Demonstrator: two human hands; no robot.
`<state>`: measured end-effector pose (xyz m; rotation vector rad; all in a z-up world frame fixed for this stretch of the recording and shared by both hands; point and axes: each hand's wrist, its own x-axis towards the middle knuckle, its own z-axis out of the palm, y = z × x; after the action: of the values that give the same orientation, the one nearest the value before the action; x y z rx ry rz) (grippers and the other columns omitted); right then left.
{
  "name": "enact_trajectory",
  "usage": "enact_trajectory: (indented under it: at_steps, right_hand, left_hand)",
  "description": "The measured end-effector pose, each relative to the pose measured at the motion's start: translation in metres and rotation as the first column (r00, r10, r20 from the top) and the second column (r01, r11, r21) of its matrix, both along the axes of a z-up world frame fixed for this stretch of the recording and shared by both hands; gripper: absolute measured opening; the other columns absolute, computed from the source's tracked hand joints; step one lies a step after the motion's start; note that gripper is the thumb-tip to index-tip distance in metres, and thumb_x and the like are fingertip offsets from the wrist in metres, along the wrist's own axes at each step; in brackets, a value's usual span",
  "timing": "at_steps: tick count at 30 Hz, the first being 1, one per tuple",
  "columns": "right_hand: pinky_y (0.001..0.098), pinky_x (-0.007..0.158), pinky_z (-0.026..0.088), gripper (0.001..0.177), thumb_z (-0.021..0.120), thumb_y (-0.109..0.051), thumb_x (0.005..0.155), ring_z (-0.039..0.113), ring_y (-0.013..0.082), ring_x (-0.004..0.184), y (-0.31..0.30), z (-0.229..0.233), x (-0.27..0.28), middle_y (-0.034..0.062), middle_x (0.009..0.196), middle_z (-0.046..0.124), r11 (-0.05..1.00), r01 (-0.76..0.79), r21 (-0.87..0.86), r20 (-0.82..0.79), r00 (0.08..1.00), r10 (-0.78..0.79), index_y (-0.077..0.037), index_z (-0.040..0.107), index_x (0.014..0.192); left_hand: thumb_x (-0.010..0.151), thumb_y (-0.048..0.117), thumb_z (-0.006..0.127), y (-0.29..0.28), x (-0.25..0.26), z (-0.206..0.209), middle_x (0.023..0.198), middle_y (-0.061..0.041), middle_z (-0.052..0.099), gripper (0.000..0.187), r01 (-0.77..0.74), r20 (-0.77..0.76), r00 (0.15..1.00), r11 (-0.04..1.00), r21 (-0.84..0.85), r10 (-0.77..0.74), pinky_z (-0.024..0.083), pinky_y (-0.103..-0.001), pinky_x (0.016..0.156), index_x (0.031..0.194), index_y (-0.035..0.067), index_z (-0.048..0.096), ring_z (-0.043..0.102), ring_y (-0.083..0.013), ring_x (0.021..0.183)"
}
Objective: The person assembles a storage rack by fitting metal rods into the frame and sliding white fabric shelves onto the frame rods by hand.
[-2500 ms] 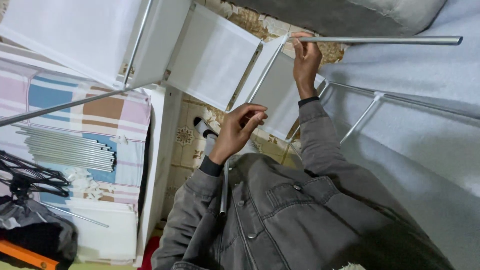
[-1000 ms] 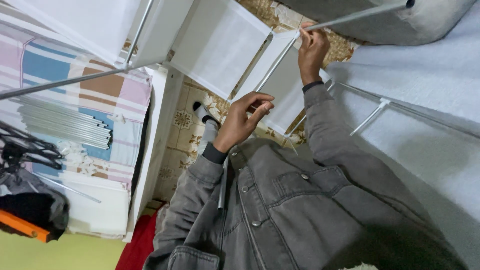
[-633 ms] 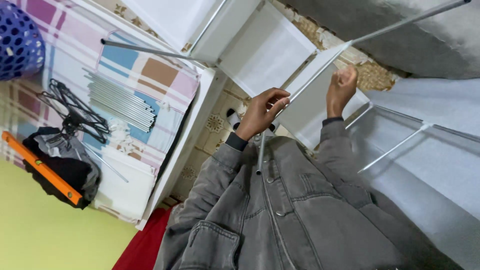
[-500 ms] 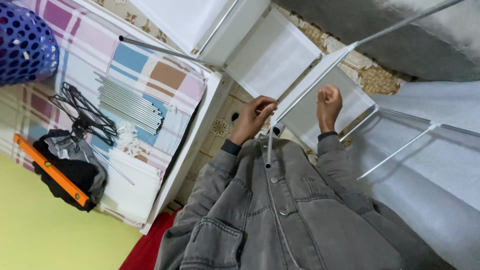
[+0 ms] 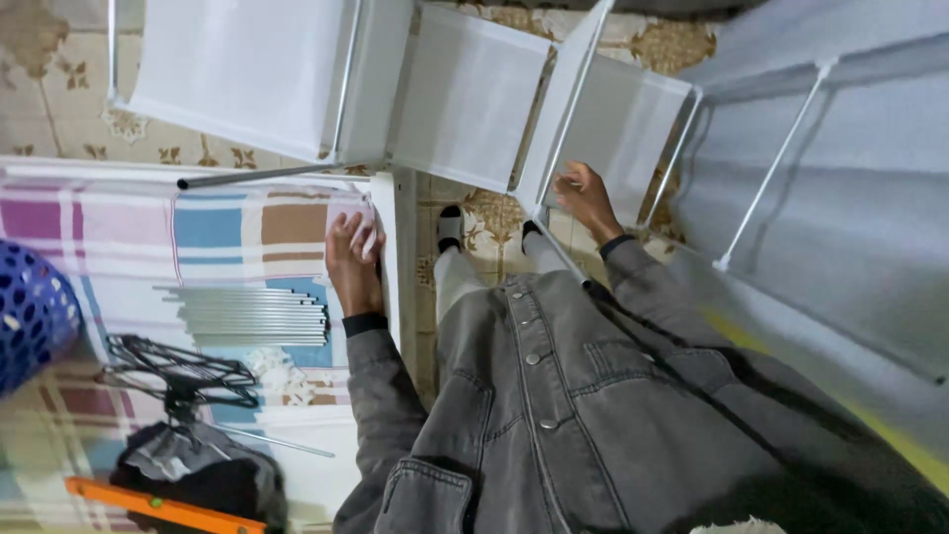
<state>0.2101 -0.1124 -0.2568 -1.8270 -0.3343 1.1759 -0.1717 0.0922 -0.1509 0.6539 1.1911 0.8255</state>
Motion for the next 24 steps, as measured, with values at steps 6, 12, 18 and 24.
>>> enact_trajectory:
  at_steps: [6,12,18,24]
  right_hand:
    - [0.0337,0.087,0.061,0.064,0.07,-0.027,0.1,0.069,0.0196,0.106,0.005,0.004,-0.04,0.0175,0.121,0.067,0.991,0.085,0.1,0.003,0.996,-0.086,0.002,0.045,0.151]
    - [0.0339,0.097,0.059,0.068,0.071,-0.018,0.097,0.068,0.0213,0.113,0.011,0.026,-0.062,0.0161,0.128,0.066,0.916,0.324,0.235,-0.231,0.934,-0.271,-0.002,0.037,0.154]
    - [0.0298,0.091,0.056,0.071,0.071,-0.01,0.094,0.064,0.016,0.105,0.017,0.02,-0.074,0.0092,0.119,0.064,0.88,0.398,0.26,-0.223,0.911,-0.346,-0.002,0.041,0.157]
    - [0.0297,0.09,0.053,0.067,0.069,-0.007,0.1,0.059,0.0149,0.1,0.006,0.027,-0.096,0.0075,0.113,0.061,0.765,0.472,0.439,-0.307,0.879,-0.366,0.002,0.039,0.159]
  left_hand:
    - [0.099,0.06,0.05,0.104,-0.028,-0.094,0.153,-0.017,0.041,0.079,0.042,0.106,0.994,0.967,-0.253,-0.016,0.046,-0.053,0.111,0.154,0.01,0.026,0.047,-0.0297,0.138]
    - [0.103,0.049,0.059,0.156,-0.021,-0.121,0.138,-0.015,0.055,0.064,0.244,0.307,0.939,0.93,-0.273,-0.156,0.049,-0.054,0.113,0.143,0.001,0.044,0.055,-0.0317,0.129]
    - [0.103,0.024,0.067,0.166,-0.011,-0.122,0.126,-0.016,0.055,0.047,0.299,0.325,0.922,0.919,-0.256,-0.209,0.056,-0.049,0.1,0.139,0.001,0.049,0.06,-0.0319,0.113]
    - [0.097,0.006,0.066,0.17,-0.001,-0.12,0.123,-0.015,0.057,0.039,0.195,0.341,0.937,0.927,-0.32,-0.079,0.055,-0.046,0.1,0.131,-0.002,0.05,0.062,-0.0359,0.108]
